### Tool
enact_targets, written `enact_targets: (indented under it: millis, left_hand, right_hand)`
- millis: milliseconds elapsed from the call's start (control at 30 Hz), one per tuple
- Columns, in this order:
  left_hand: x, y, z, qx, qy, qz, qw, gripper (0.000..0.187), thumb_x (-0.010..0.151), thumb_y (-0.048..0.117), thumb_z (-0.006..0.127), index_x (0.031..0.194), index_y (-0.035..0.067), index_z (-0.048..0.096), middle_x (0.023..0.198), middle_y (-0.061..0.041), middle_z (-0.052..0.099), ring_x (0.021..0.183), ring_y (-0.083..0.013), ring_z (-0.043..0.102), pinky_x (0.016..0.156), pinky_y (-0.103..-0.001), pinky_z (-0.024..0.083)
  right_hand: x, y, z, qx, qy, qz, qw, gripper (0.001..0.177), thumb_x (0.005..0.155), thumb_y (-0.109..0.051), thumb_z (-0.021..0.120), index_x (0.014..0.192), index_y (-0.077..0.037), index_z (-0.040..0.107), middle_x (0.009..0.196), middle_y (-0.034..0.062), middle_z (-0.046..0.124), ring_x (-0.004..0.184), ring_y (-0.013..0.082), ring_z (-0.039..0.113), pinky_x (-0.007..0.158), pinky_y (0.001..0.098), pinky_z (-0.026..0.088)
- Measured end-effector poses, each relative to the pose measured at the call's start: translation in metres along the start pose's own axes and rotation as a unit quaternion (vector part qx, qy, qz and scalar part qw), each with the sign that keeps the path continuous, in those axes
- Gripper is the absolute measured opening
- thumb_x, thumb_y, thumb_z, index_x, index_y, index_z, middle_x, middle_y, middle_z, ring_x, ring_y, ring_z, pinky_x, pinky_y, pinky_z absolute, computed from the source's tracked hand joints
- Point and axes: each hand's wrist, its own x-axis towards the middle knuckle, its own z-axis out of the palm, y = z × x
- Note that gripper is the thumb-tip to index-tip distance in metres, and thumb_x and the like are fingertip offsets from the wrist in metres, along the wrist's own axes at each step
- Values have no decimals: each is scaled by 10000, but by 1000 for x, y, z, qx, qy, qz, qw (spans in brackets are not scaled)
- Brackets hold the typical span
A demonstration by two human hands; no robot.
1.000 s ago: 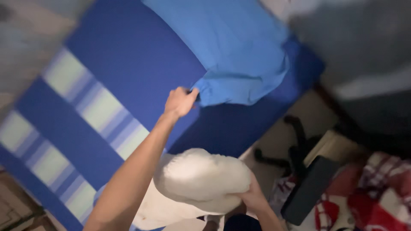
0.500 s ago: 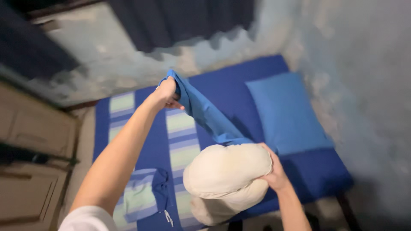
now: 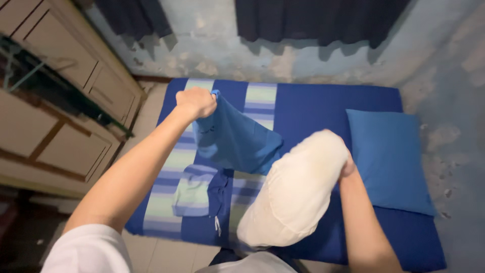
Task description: The person inserts a white pillow into a blue pillowcase on a bed. They repeatedly struggle to get the pillow fully inside, pulling and adjusting the fabric around the pillow's corners.
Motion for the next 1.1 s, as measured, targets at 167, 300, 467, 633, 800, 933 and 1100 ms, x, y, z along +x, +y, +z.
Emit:
enact_targets:
  millis: [167,300,467,633,800,933,1100]
  left_hand:
    - [-11,-54,9,29,-37,-16,999,534,1036,433,369,1109,78,762,1181,-174,733,1112,-382,689,941,-483,533]
    - [-10,-92,38,44,-9,103,994,500,1006,427,462,1063,32,762,1159,-242,700,1113,-463,614,930,-526,507]
    - [-35,-96,73,-281,69,207,935,351,1023,277,495,1080,0,703,1059,-291,707,1044,-469,650,903,-504,520]
    - [-87,-78,82,-394,129,249,875,163,974,67,510,1114,10,571,961,-274,673,961,-482,643,820,-486,512]
    - [-117,-80,115,-455,210,336,797,342,883,-73,413,1190,12,538,1082,-261,623,1010,-483,621,873,-456,509]
    - [-117,-91,158,-322,60,269,905,149,932,36,533,993,88,659,858,-157,650,845,-361,667,1189,-408,401]
    - [-162,-69,169,-446,116,325,826,546,750,347,789,1091,-43,616,1001,-231,600,966,-422,588,870,-471,470]
  right_hand:
    - [46,35,15,23,-75,63,995,509,854,-345,729,1222,-5,634,1227,198,687,1139,344,663,996,481,534]
    - [71,61,44,60,-119,112,985,439,883,-319,722,1154,24,676,1193,216,701,1110,345,668,975,466,543]
    - [98,70,76,-32,-198,160,966,379,919,-288,713,1069,60,729,1150,238,718,1074,347,674,950,447,556]
    - [95,99,74,-146,-193,173,955,366,863,-151,714,1164,58,712,1159,142,724,1054,251,684,939,372,544]
    - [74,114,53,-157,-99,157,970,433,827,-34,729,1253,14,674,1168,80,718,1082,186,679,967,341,543]
    - [67,107,56,-177,-15,117,977,546,739,-10,694,1283,-31,647,1201,51,719,1115,172,683,993,339,546]
    - [75,107,89,-346,108,7,932,433,834,-11,723,1260,-24,641,1193,59,698,1120,169,655,997,329,529]
